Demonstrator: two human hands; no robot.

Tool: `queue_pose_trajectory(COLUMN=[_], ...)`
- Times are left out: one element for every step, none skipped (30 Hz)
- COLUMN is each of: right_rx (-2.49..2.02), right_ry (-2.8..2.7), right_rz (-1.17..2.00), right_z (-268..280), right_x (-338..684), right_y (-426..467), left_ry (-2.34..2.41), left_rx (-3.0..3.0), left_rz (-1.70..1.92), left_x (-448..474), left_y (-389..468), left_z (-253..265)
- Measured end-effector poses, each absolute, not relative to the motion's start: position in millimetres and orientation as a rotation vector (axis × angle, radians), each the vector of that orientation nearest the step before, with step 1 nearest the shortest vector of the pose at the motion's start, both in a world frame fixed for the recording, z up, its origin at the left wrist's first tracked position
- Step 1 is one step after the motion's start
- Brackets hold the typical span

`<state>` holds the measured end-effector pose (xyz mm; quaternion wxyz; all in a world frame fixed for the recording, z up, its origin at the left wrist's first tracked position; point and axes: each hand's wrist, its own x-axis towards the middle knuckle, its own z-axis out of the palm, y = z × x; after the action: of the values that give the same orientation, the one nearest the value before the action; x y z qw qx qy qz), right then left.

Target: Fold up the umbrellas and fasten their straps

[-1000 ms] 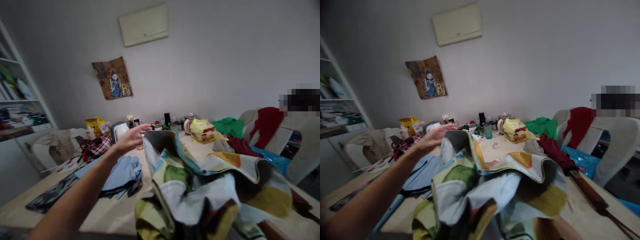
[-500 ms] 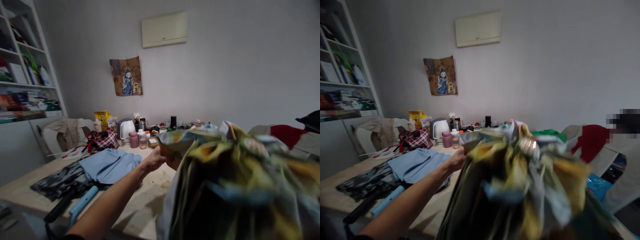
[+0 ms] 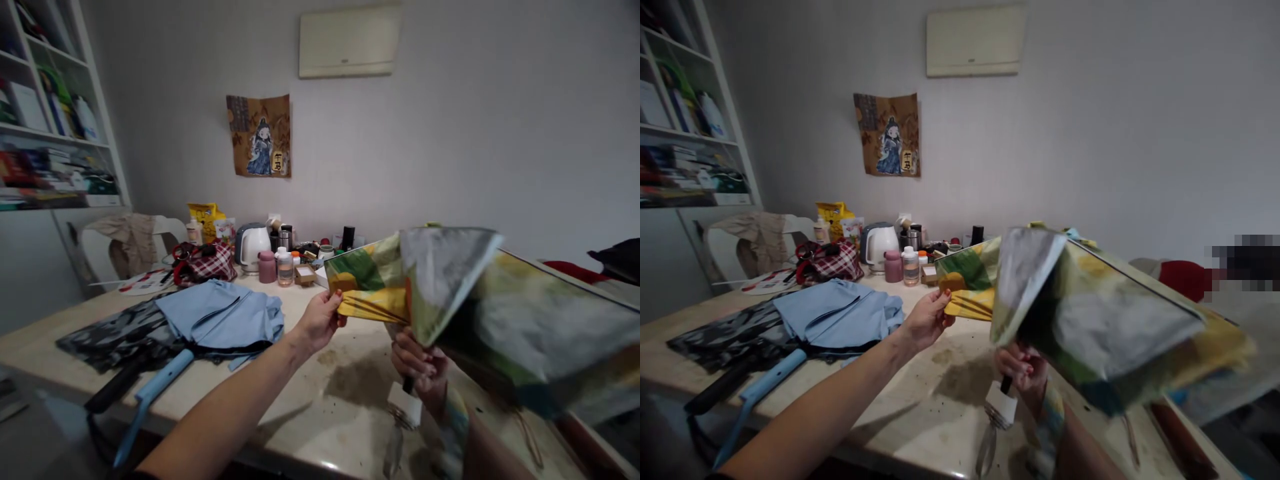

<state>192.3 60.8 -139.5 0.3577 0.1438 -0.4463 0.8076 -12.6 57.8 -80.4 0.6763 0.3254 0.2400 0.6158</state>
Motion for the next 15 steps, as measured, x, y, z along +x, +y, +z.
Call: queue_pose_trajectory(right_rx=[0.501, 0.623, 0.719, 0.772, 0.788, 0.797, 0.794, 0.779, 0.759, 0.745, 0.738, 0.74, 0.746, 0.749, 0.746], right_ry=[-1.03, -0.917, -0.826, -0.776, -0.759, -0.75, -0.739, -0.722, -0.709, -0.713, -0.726, -0.742, -0.757, -0.766, -0.764], right_rz=[2.112, 2.149, 2.19, 2.231, 2.258, 2.268, 2.267, 2.261, 2.252, 2.245, 2.238, 2.234, 2.234, 2.234, 2.235], right_z=[-140.3, -140.1, -139.2, -137.7, -136.1, -134.6, -133.4, -132.7, -132.3, -132.3, -132.5, -132.8, -133.0, -133.1, -132.8], right_x=[191.1, 189.8, 188.8, 188.2, 188.2, 188.7, 189.5, 190.4, 191.2, 191.7, 191.7, 191.2, 190.4, 189.3, 188.1], right_y=[62.6, 64.2, 65.4, 66.2, 66.7, 66.8, 66.5, 66.2, 65.8, 65.5, 65.3, 65.3, 65.2, 65.2, 65.0], left_ry=[0.569, 0.592, 0.609, 0.624, 0.639, 0.644, 0.629, 0.6, 0.567, 0.543, 0.538, 0.55, 0.574, 0.599, 0.615], left_rx=[0.684, 0.647, 0.62, 0.603, 0.588, 0.584, 0.602, 0.64, 0.691, 0.743, 0.782, 0.8, 0.796, 0.775, 0.742], left_rz=[1.384, 1.382, 1.38, 1.365, 1.331, 1.288, 1.245, 1.212, 1.199, 1.212, 1.244, 1.277, 1.302, 1.323, 1.338], left_x=[-11.1, -9.8, -8.6, -7.5, -6.5, -5.5, -4.4, -3.2, -1.6, 0.4, 3.1, 6.3, 9.9, 13.7, 17.5], left_y=[58.5, 58.9, 58.7, 57.9, 56.3, 54.1, 51.4, 48.4, 45.7, 43.4, 41.8, 41.1, 41.2, 41.9, 43.0], left_z=[-81.3, -82.5, -84.1, -86.1, -88.3, -90.8, -93.2, -95.6, -97.6, -99.1, -100.2, -100.8, -100.9, -100.6, -99.9])
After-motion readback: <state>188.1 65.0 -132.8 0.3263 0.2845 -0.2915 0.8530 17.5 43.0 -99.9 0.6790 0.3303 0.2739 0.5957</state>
